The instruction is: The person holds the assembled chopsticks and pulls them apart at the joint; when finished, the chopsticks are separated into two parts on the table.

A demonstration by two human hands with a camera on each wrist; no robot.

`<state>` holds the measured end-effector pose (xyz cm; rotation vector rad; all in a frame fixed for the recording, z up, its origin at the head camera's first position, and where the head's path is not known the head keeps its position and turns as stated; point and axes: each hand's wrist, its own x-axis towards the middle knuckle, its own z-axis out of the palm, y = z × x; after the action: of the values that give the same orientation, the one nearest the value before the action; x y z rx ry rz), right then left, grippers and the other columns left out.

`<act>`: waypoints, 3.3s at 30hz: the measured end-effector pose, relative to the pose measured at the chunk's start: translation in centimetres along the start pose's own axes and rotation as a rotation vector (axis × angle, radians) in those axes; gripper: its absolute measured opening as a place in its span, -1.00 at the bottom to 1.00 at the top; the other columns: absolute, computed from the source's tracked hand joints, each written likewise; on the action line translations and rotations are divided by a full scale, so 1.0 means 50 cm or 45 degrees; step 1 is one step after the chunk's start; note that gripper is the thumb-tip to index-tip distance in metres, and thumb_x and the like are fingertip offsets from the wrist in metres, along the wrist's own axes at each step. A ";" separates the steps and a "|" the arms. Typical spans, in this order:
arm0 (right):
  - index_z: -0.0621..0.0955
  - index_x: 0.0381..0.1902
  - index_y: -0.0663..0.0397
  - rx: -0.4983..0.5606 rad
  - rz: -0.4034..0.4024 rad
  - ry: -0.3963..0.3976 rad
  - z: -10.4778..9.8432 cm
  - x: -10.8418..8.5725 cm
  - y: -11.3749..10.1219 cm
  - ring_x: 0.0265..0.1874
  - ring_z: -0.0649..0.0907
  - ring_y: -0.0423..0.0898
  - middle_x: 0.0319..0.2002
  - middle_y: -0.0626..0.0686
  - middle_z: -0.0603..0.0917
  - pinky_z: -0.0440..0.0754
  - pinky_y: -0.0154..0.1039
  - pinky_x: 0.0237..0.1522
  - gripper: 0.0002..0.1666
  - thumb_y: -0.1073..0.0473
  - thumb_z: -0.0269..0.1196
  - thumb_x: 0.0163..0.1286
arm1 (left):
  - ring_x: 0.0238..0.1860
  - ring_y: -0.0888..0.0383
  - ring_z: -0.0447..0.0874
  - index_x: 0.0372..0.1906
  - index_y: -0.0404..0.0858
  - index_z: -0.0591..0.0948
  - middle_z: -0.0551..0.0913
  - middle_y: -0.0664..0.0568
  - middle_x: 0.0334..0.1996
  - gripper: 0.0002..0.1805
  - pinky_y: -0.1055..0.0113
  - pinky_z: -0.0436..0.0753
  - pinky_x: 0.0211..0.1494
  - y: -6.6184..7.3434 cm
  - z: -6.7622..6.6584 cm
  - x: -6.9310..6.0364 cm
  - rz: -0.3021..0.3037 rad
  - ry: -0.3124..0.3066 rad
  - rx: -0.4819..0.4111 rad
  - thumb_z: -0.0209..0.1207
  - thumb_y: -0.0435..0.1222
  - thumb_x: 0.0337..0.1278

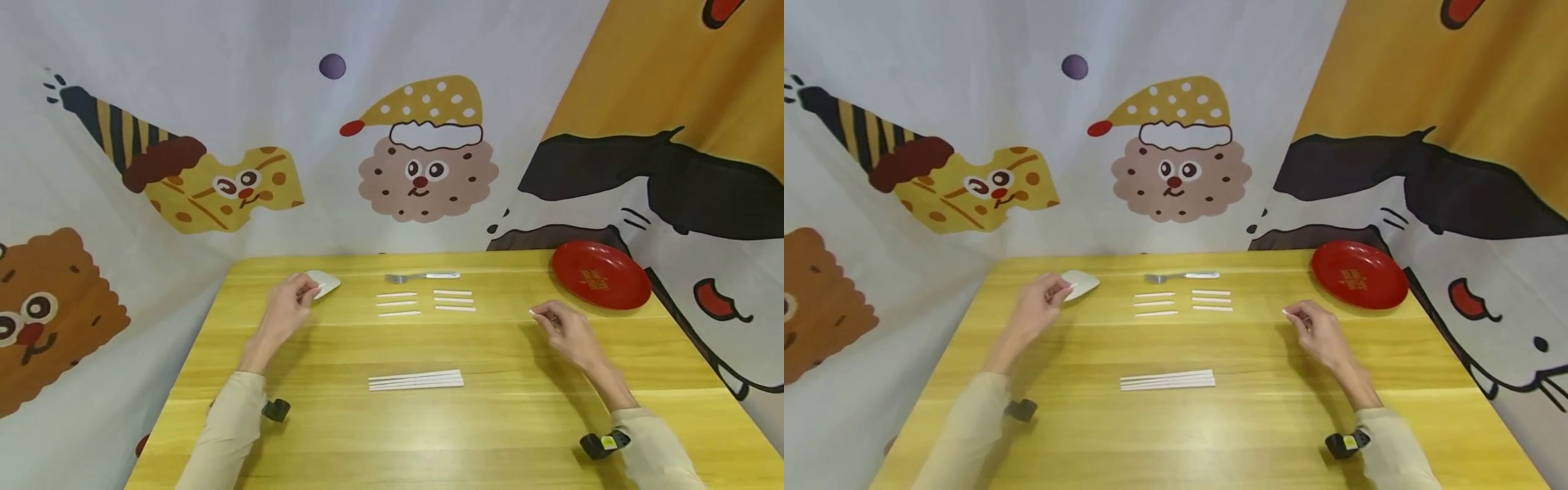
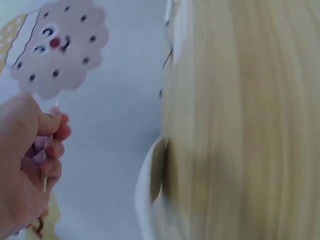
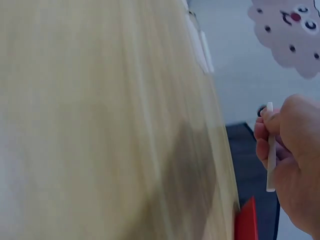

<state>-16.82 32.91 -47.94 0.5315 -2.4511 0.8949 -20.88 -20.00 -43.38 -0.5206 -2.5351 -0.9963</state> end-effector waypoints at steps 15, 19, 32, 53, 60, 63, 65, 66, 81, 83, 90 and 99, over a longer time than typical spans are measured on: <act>0.75 -0.21 0.16 -0.028 -0.239 -0.201 0.126 0.082 -0.082 -0.34 0.69 -0.09 -0.29 0.05 0.70 0.73 -0.16 -0.31 -0.73 0.54 0.37 0.20 | -0.20 0.13 0.62 -0.02 -0.35 0.72 0.61 -0.01 -0.24 -0.78 0.29 0.67 -0.13 0.082 0.151 0.034 0.051 -0.414 -0.078 0.16 -0.45 0.33; 0.76 -0.21 0.17 -0.031 -0.212 -0.245 0.152 0.103 -0.095 -0.33 0.68 -0.08 -0.30 0.06 0.71 0.72 -0.17 -0.30 -0.79 0.49 0.38 0.23 | -0.20 0.14 0.63 -0.06 -0.32 0.74 0.67 0.00 -0.21 -0.80 0.31 0.67 -0.13 0.094 0.182 0.048 0.087 -0.462 -0.056 0.20 -0.47 0.28; 0.78 -0.21 0.17 -0.008 -0.128 -0.399 0.214 0.124 -0.110 -0.29 0.71 -0.06 -0.28 0.09 0.74 0.74 -0.21 -0.21 -0.83 0.44 0.39 0.25 | -0.15 0.13 0.68 -0.10 -0.30 0.74 0.74 -0.01 -0.18 -0.71 0.34 0.69 -0.02 0.124 0.256 0.070 0.123 -0.682 -0.056 0.15 -0.58 0.17; 0.77 -0.21 0.19 0.010 -0.115 -0.456 0.232 0.114 -0.110 -0.31 0.69 -0.08 -0.27 0.08 0.74 0.73 -0.25 -0.25 -0.75 0.53 0.31 0.24 | -0.21 0.13 0.64 -0.15 -0.26 0.74 0.71 0.01 -0.27 -0.67 0.33 0.67 -0.09 0.113 0.284 0.065 0.107 -0.768 -0.020 0.13 -0.61 0.07; 0.78 -0.21 0.16 0.013 -0.113 -0.451 0.231 0.113 -0.111 -0.29 0.70 -0.08 -0.27 0.06 0.73 0.74 -0.24 -0.22 -0.74 0.53 0.31 0.23 | -0.20 0.16 0.59 -0.15 -0.25 0.73 0.69 0.04 -0.25 -0.67 0.29 0.66 -0.06 0.112 0.283 0.065 0.060 -0.774 -0.017 0.13 -0.61 0.08; 0.78 -0.19 0.16 0.001 -0.093 -0.447 0.226 0.112 -0.116 -0.26 0.70 -0.05 -0.24 0.07 0.73 0.74 -0.21 -0.18 -0.73 0.52 0.32 0.23 | -0.15 0.17 0.58 -0.13 -0.23 0.73 0.69 0.05 -0.21 -0.68 0.28 0.66 -0.01 0.111 0.281 0.065 0.037 -0.781 -0.012 0.13 -0.60 0.13; 0.77 -0.17 0.17 -0.012 -0.092 -0.433 0.221 0.112 -0.122 -0.24 0.71 -0.02 -0.21 0.09 0.71 0.75 -0.18 -0.15 -0.73 0.51 0.32 0.22 | -0.14 0.17 0.58 -0.12 -0.23 0.73 0.69 0.04 -0.19 -0.67 0.27 0.66 -0.01 0.111 0.279 0.065 0.033 -0.782 -0.011 0.13 -0.60 0.13; 0.77 -0.16 0.18 -0.017 -0.101 -0.421 0.218 0.111 -0.125 -0.22 0.71 0.00 -0.19 0.10 0.70 0.75 -0.16 -0.14 -0.72 0.52 0.32 0.21 | -0.15 0.17 0.57 -0.11 -0.23 0.73 0.68 0.05 -0.19 -0.67 0.28 0.65 -0.02 0.111 0.279 0.065 0.031 -0.785 -0.009 0.13 -0.60 0.14; 0.74 -0.16 0.19 0.183 -0.189 -0.377 0.177 0.084 -0.234 -0.20 0.69 -0.02 -0.16 0.08 0.70 0.74 -0.12 -0.17 -0.79 0.45 0.35 0.26 | -0.17 0.13 0.62 -0.03 -0.21 0.71 0.66 0.01 -0.17 -0.74 0.29 0.66 -0.11 0.134 0.243 0.049 0.056 -0.736 0.063 0.27 -0.47 0.20; 0.74 -0.16 0.18 0.193 -0.202 -0.409 0.177 0.078 -0.244 -0.19 0.69 -0.05 -0.16 0.05 0.71 0.74 -0.13 -0.15 -0.80 0.44 0.35 0.27 | -0.20 0.13 0.61 -0.03 -0.22 0.71 0.65 0.00 -0.18 -0.76 0.31 0.65 -0.15 0.144 0.230 0.043 0.073 -0.741 0.057 0.27 -0.45 0.22; 0.74 -0.15 0.15 0.212 -0.217 -0.561 0.179 0.048 -0.265 -0.19 0.70 -0.11 -0.17 -0.01 0.74 0.73 -0.16 -0.14 -0.82 0.40 0.36 0.29 | -0.23 0.22 0.60 0.02 -0.24 0.68 0.66 0.05 -0.22 -0.77 0.45 0.62 -0.18 0.176 0.196 0.000 0.137 -0.895 -0.013 0.26 -0.40 0.28; 0.76 -0.18 0.04 0.238 -0.142 -0.750 0.205 0.016 -0.267 -0.20 0.66 -0.18 -0.19 -0.05 0.73 0.70 -0.31 -0.14 -0.83 0.35 0.38 0.30 | -0.38 0.32 0.52 -0.06 -0.25 0.70 0.66 0.11 -0.33 -0.82 0.48 0.58 -0.27 0.184 0.187 -0.064 0.078 -1.033 -0.123 0.27 -0.42 0.26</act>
<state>-13.82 16.34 -47.87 1.1229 -2.8203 1.0387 -15.75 -7.78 -46.02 -1.2296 -3.1251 -1.0294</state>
